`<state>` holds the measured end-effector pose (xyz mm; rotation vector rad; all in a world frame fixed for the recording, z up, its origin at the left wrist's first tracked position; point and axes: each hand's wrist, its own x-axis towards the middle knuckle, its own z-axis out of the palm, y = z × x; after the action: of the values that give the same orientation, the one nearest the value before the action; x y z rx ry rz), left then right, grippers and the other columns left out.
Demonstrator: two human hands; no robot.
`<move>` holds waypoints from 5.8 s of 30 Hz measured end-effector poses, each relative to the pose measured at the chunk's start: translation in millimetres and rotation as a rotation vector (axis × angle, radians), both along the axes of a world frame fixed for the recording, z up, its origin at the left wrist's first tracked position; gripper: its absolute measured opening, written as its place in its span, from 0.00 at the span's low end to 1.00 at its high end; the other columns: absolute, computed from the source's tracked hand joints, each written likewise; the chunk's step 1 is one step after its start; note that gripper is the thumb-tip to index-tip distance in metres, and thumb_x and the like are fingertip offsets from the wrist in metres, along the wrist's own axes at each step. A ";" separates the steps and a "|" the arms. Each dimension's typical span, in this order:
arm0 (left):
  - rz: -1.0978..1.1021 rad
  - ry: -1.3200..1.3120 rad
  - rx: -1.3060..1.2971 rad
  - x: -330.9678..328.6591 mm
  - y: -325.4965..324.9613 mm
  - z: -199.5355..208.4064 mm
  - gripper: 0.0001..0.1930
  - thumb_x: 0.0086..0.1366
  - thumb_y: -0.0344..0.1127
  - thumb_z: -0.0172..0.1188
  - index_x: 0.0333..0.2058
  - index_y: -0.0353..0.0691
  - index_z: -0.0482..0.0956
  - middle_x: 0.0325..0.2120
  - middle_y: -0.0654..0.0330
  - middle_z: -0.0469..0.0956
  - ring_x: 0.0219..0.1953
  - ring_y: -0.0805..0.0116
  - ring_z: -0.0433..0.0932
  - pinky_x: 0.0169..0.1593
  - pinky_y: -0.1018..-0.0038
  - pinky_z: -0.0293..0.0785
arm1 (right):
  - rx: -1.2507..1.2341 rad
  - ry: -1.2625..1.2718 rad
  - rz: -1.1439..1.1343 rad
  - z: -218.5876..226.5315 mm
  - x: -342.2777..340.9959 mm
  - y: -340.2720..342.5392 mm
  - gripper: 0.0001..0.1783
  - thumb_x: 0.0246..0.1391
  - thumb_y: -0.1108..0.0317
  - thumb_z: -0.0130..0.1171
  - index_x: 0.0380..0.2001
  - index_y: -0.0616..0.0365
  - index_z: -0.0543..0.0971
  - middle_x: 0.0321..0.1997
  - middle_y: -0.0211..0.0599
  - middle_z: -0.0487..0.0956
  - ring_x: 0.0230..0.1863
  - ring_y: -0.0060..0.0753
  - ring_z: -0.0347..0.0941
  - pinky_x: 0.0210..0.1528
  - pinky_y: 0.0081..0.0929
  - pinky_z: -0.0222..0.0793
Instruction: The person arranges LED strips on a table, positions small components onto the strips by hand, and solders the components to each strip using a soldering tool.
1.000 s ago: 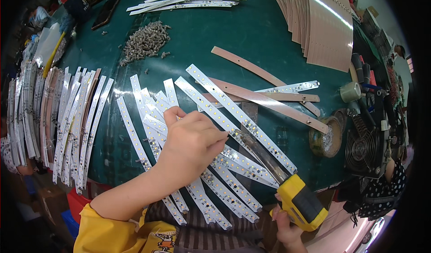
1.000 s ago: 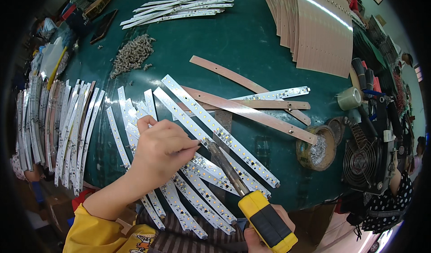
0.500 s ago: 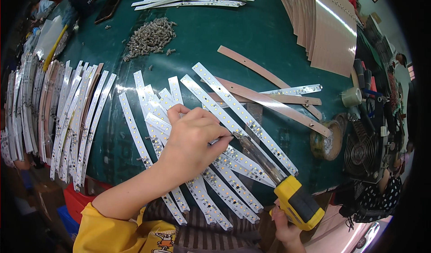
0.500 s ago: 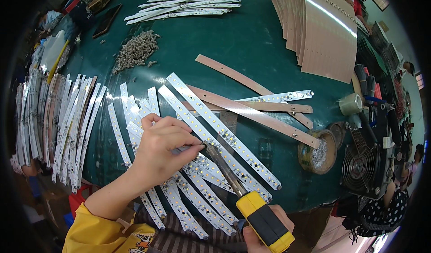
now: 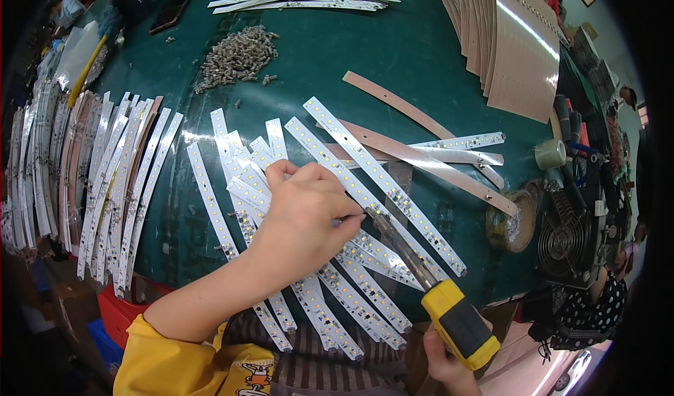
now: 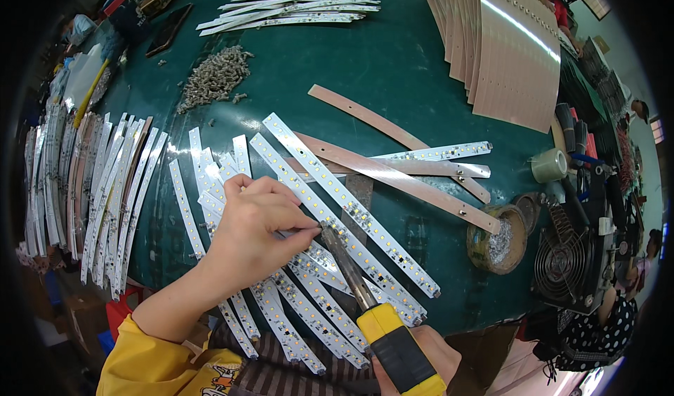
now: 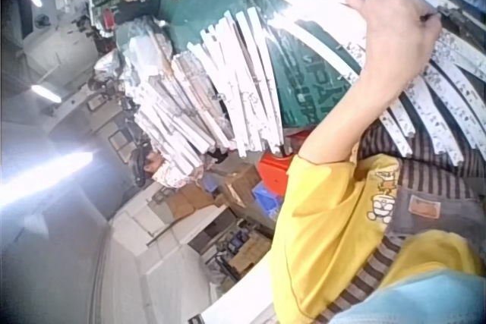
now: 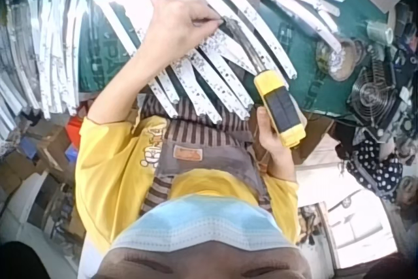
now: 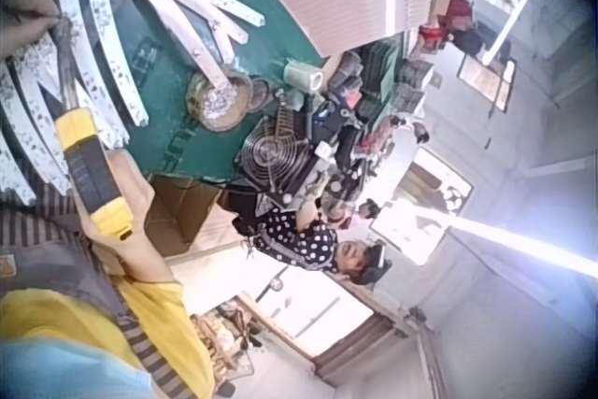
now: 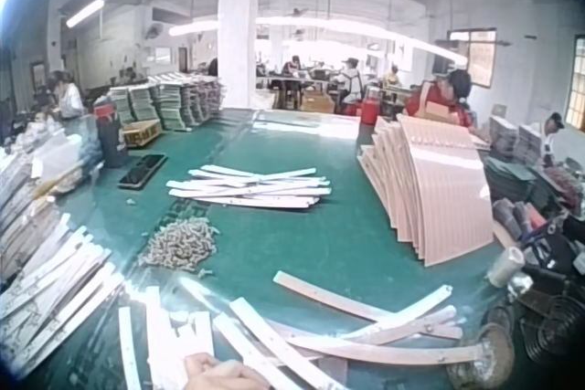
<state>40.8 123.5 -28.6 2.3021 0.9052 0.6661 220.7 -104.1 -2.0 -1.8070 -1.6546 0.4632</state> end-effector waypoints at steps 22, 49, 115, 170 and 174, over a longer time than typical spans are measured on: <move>-0.052 0.143 -0.095 -3.9 4.2 13.4 0.05 0.54 0.34 0.67 0.29 0.42 0.85 0.25 0.64 0.80 0.42 0.67 0.75 0.53 0.58 0.55 | 0.060 0.831 -0.507 -7.0 -7.0 -4.3 0.29 0.61 0.50 0.54 0.50 0.67 0.68 0.28 0.41 0.73 0.21 0.21 0.65 0.23 0.19 0.63; 0.436 0.122 0.192 -61.8 118.8 -10.0 0.06 0.51 0.28 0.67 0.28 0.33 0.83 0.26 0.53 0.82 0.30 0.61 0.81 0.37 0.71 0.75 | 0.019 0.765 -0.654 0.2 7.9 -11.8 0.27 0.47 0.78 0.63 0.53 0.65 0.69 0.41 0.38 0.77 0.36 0.28 0.75 0.35 0.24 0.73; 0.026 0.082 -0.201 21.9 -2.5 21.7 0.06 0.49 0.30 0.70 0.28 0.38 0.85 0.23 0.59 0.83 0.26 0.67 0.80 0.41 0.72 0.67 | 0.177 -0.032 -0.429 -18.3 4.5 12.6 0.25 0.40 0.78 0.71 0.43 0.62 0.71 0.35 0.37 0.72 0.34 0.31 0.70 0.39 0.24 0.65; 0.056 0.058 0.348 24.9 -14.8 6.3 0.04 0.49 0.30 0.69 0.25 0.45 0.84 0.21 0.71 0.78 0.30 0.72 0.74 0.46 0.63 0.56 | 0.209 -0.081 -0.440 -26.4 -0.2 3.4 0.33 0.30 0.64 0.77 0.42 0.57 0.73 0.34 0.44 0.75 0.34 0.43 0.75 0.31 0.31 0.70; -0.034 0.122 0.439 25.0 -12.6 10.4 0.05 0.47 0.27 0.66 0.25 0.45 0.83 0.20 0.71 0.76 0.31 0.72 0.73 0.45 0.61 0.55 | 0.205 -0.092 -0.432 -24.4 0.9 4.6 0.33 0.30 0.64 0.77 0.43 0.57 0.73 0.34 0.43 0.75 0.33 0.42 0.75 0.31 0.31 0.70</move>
<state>65.8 110.9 -18.2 2.7657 0.8351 0.7779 221.5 -99.5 -26.4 -1.9767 -1.2613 0.0196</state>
